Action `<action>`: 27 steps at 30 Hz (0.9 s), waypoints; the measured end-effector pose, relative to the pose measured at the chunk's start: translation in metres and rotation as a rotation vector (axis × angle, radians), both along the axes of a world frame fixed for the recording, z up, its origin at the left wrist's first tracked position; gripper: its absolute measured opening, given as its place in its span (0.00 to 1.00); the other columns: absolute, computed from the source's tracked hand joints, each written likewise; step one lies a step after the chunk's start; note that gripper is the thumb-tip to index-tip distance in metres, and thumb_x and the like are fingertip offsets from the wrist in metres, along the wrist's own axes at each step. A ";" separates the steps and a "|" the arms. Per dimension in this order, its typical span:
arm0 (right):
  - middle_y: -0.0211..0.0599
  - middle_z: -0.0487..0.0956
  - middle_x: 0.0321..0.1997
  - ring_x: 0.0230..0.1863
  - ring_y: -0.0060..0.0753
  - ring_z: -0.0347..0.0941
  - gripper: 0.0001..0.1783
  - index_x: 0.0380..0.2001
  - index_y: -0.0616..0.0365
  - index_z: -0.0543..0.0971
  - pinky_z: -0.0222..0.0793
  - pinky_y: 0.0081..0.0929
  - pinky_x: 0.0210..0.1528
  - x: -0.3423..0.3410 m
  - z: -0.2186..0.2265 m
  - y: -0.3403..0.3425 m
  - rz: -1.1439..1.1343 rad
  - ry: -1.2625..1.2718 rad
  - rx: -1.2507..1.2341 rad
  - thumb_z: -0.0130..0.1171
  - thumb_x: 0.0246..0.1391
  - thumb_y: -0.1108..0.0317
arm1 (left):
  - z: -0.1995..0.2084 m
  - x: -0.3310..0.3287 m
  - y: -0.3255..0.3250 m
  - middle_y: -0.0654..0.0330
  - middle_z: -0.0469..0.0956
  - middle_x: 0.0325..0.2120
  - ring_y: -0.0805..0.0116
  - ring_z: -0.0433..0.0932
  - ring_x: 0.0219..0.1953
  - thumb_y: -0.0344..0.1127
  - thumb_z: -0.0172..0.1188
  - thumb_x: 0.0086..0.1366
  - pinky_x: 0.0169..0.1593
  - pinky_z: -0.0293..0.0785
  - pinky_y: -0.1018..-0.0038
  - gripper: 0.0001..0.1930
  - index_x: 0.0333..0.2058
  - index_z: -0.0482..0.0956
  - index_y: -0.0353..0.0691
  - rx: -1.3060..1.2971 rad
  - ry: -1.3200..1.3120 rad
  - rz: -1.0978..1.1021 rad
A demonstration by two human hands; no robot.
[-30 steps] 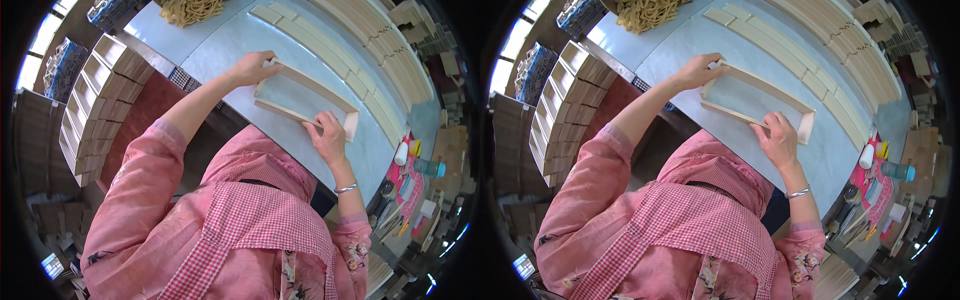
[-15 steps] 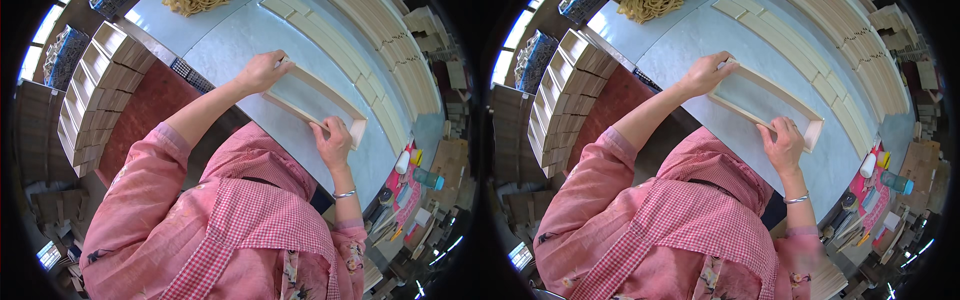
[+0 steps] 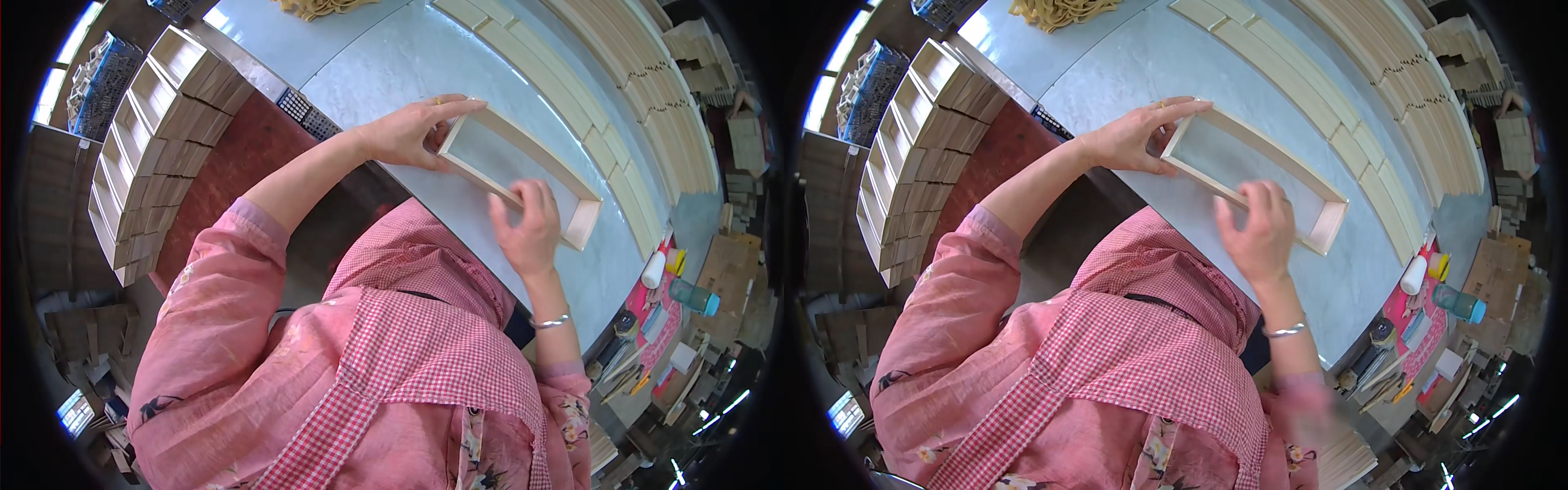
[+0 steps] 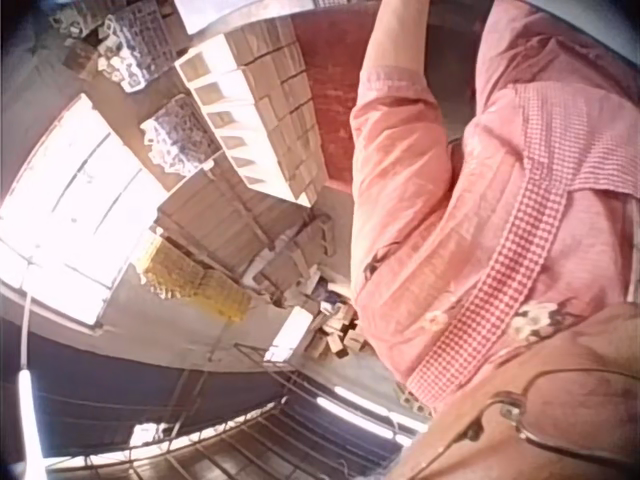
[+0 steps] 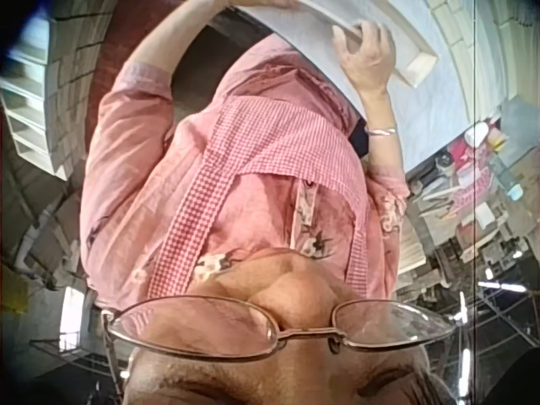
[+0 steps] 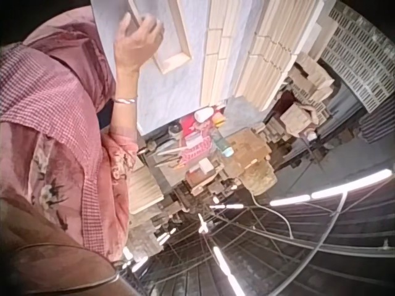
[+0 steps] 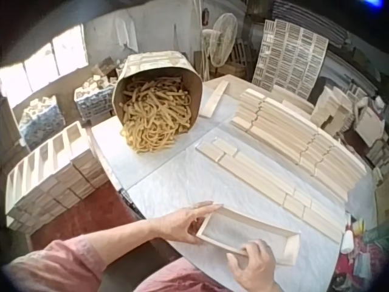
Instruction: Assemble wooden frames or boxes by applying glue to wooden slats and securing them with a pneumatic nail gun.
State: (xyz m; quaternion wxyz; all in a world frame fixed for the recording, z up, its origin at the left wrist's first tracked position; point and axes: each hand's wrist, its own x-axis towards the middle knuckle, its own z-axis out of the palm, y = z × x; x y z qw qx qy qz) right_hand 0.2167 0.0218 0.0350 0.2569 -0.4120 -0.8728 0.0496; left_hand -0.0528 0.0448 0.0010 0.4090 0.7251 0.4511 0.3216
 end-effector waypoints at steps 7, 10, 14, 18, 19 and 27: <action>0.30 0.72 0.29 0.28 0.34 0.70 0.17 0.28 0.51 0.72 0.69 0.31 0.30 -0.080 -0.020 0.013 -0.067 0.038 0.027 0.70 0.47 0.58 | 0.005 0.003 0.002 0.55 0.64 0.67 0.63 0.76 0.37 0.21 0.71 0.45 0.41 0.78 0.72 0.53 0.71 0.61 0.56 -0.026 -0.014 -0.006; 0.30 0.71 0.28 0.28 0.34 0.69 0.17 0.25 0.51 0.71 0.68 0.32 0.29 -0.085 -0.024 0.013 -0.081 0.023 0.024 0.70 0.47 0.58 | 0.002 0.003 0.001 0.54 0.63 0.68 0.63 0.76 0.37 0.20 0.70 0.45 0.41 0.77 0.72 0.53 0.71 0.61 0.56 -0.012 -0.010 0.004; 0.30 0.71 0.29 0.27 0.34 0.69 0.15 0.24 0.51 0.72 0.68 0.33 0.28 -0.089 -0.018 0.013 -0.046 0.088 0.070 0.70 0.47 0.61 | -0.009 0.002 -0.003 0.50 0.61 0.69 0.65 0.75 0.36 0.19 0.67 0.48 0.40 0.76 0.73 0.51 0.72 0.60 0.56 0.079 -0.042 0.022; 0.32 0.76 0.40 0.31 0.34 0.71 0.12 0.39 0.52 0.82 0.69 0.32 0.31 -0.076 -0.013 0.009 0.200 0.212 0.035 0.68 0.50 0.66 | -0.012 0.000 -0.003 0.48 0.60 0.70 0.66 0.75 0.35 0.18 0.64 0.49 0.39 0.76 0.74 0.50 0.72 0.60 0.53 0.026 -0.125 -0.024; 0.33 0.76 0.44 0.33 0.34 0.72 0.16 0.44 0.52 0.82 0.69 0.32 0.34 -0.069 -0.014 0.010 0.245 0.173 0.038 0.68 0.50 0.67 | -0.011 0.001 -0.003 0.48 0.61 0.68 0.66 0.75 0.33 0.19 0.65 0.49 0.38 0.76 0.73 0.49 0.72 0.59 0.51 0.064 -0.131 -0.037; 0.34 0.77 0.47 0.42 0.38 0.71 0.14 0.43 0.54 0.82 0.66 0.34 0.45 -0.100 0.031 0.062 0.469 0.087 -0.047 0.66 0.51 0.68 | -0.043 0.000 -0.002 0.44 0.60 0.67 0.59 0.76 0.36 0.23 0.67 0.50 0.42 0.77 0.69 0.47 0.71 0.59 0.47 0.164 -0.136 -0.093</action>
